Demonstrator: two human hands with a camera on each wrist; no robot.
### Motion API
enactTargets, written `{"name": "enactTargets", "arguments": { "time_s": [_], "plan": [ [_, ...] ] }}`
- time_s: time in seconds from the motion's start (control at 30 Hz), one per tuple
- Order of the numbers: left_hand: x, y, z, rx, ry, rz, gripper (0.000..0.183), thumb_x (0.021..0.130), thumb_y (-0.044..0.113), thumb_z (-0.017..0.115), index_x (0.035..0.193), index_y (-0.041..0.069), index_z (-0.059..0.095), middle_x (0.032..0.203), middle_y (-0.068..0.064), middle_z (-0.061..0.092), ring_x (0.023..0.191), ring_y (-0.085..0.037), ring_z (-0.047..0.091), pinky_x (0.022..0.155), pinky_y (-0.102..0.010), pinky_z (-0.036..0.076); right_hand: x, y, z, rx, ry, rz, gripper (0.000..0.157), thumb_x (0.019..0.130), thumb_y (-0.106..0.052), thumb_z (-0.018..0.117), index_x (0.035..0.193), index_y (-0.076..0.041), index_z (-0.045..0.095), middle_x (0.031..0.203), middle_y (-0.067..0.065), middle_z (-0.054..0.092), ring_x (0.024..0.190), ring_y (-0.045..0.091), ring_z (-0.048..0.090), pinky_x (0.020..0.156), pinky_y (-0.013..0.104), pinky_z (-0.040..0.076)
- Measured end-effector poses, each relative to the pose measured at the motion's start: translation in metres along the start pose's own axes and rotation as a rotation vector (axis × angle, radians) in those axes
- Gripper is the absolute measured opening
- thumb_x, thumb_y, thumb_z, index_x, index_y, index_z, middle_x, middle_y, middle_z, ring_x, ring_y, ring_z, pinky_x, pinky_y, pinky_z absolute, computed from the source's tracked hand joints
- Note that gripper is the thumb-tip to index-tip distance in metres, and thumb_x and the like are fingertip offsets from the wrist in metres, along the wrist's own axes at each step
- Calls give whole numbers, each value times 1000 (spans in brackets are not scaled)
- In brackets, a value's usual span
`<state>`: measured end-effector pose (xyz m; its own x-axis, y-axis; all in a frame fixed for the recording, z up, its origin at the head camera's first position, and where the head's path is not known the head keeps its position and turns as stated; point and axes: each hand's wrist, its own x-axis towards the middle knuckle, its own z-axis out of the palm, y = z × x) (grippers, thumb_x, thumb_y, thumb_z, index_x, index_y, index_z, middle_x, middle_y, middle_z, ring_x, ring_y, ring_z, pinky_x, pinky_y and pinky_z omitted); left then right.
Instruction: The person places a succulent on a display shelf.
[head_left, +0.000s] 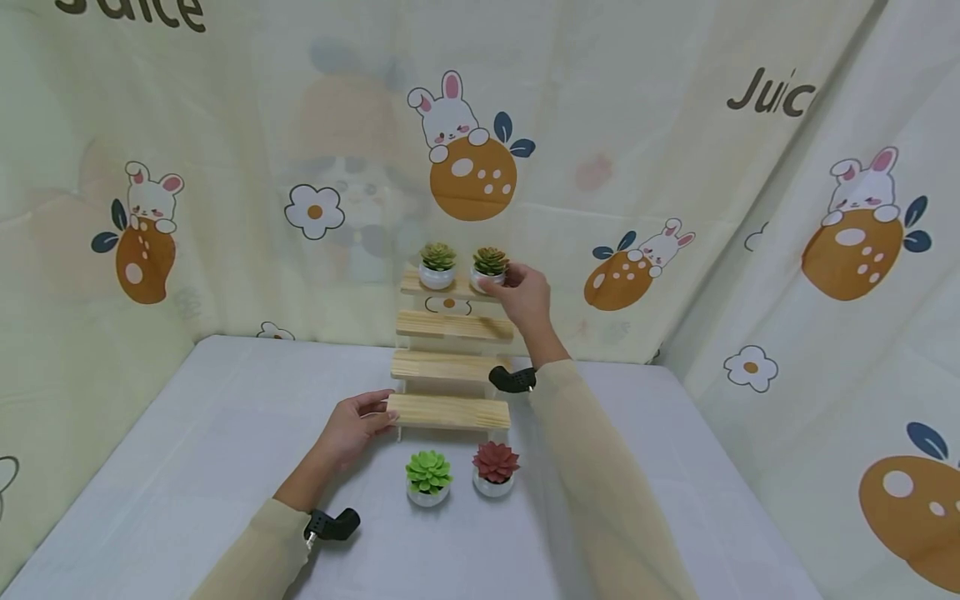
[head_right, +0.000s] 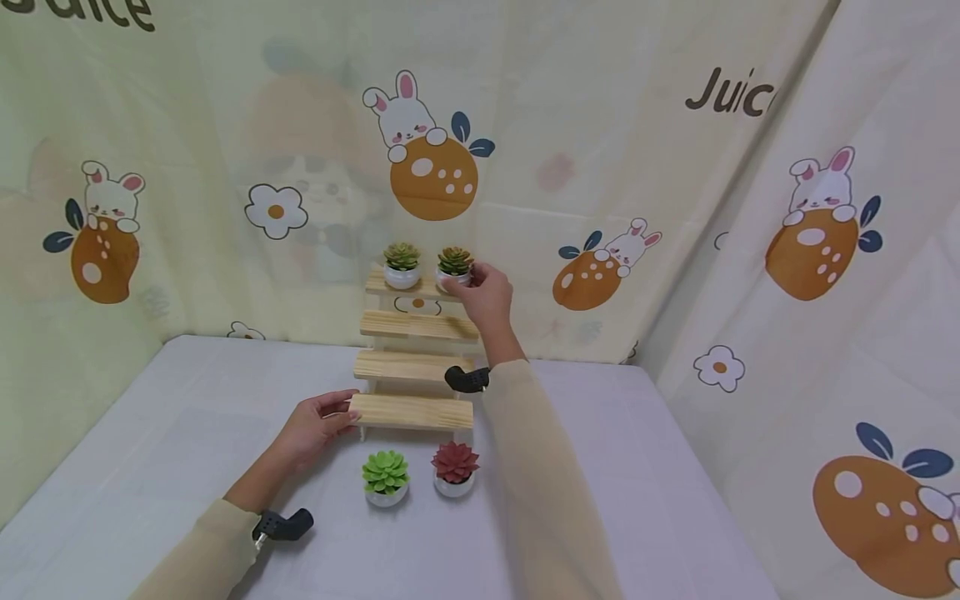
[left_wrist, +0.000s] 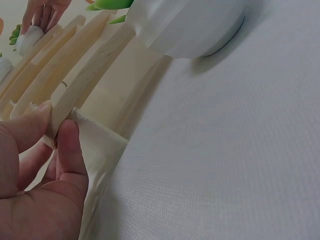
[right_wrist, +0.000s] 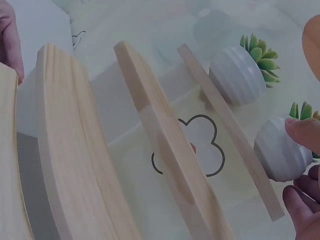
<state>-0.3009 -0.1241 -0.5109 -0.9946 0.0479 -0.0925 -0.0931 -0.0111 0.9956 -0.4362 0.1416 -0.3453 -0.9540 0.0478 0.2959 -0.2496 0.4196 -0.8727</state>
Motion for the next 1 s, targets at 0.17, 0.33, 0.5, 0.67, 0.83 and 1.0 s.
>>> {"name": "enactTargets", "arguments": {
  "time_s": [0.17,0.33,0.5,0.67,0.83,1.0],
  "plan": [
    [1,-1,0,4,1,5,51,96,-1,67,145,-6,52,124,-22,61,96,-12,67,87,-29,63,-6,1,-8,52,-5,9,66,86,-31,85,139,-2,61,137,18,65,126,31,63,107,43,54],
    [2,-1,0,11,9,-4,50,96,-1,67,144,-6,53,124,-22,60,96,-13,67,87,-30,63,-20,10,-14,72,-6,-44,62,87,-29,83,136,1,62,139,19,64,128,33,62,109,42,53],
    [2,-1,1,15,10,-8,50,95,-2,68,144,-6,53,123,-22,60,95,-13,66,86,-29,63,-35,26,-21,71,40,-108,58,89,-29,81,134,3,63,137,22,64,128,36,62,109,43,53],
    [1,-1,2,10,13,-2,50,96,-2,67,143,-6,53,123,-22,60,95,-13,66,86,-30,63,-51,45,-32,72,78,-114,52,90,-34,81,130,-4,67,133,18,67,125,32,65,109,42,54],
    [1,0,3,1,20,-17,50,96,-1,67,144,-5,53,124,-21,60,95,-13,66,86,-29,63,-65,71,-43,27,98,-103,50,90,-38,80,129,-9,68,131,11,69,124,30,65,109,41,54],
    [1,1,3,-6,16,-16,51,96,-1,68,144,-5,53,124,-22,60,94,-13,66,85,-29,63,-78,88,-55,-8,110,-68,50,90,-35,80,131,-9,67,134,11,68,126,29,62,113,43,50]
  ]
}}
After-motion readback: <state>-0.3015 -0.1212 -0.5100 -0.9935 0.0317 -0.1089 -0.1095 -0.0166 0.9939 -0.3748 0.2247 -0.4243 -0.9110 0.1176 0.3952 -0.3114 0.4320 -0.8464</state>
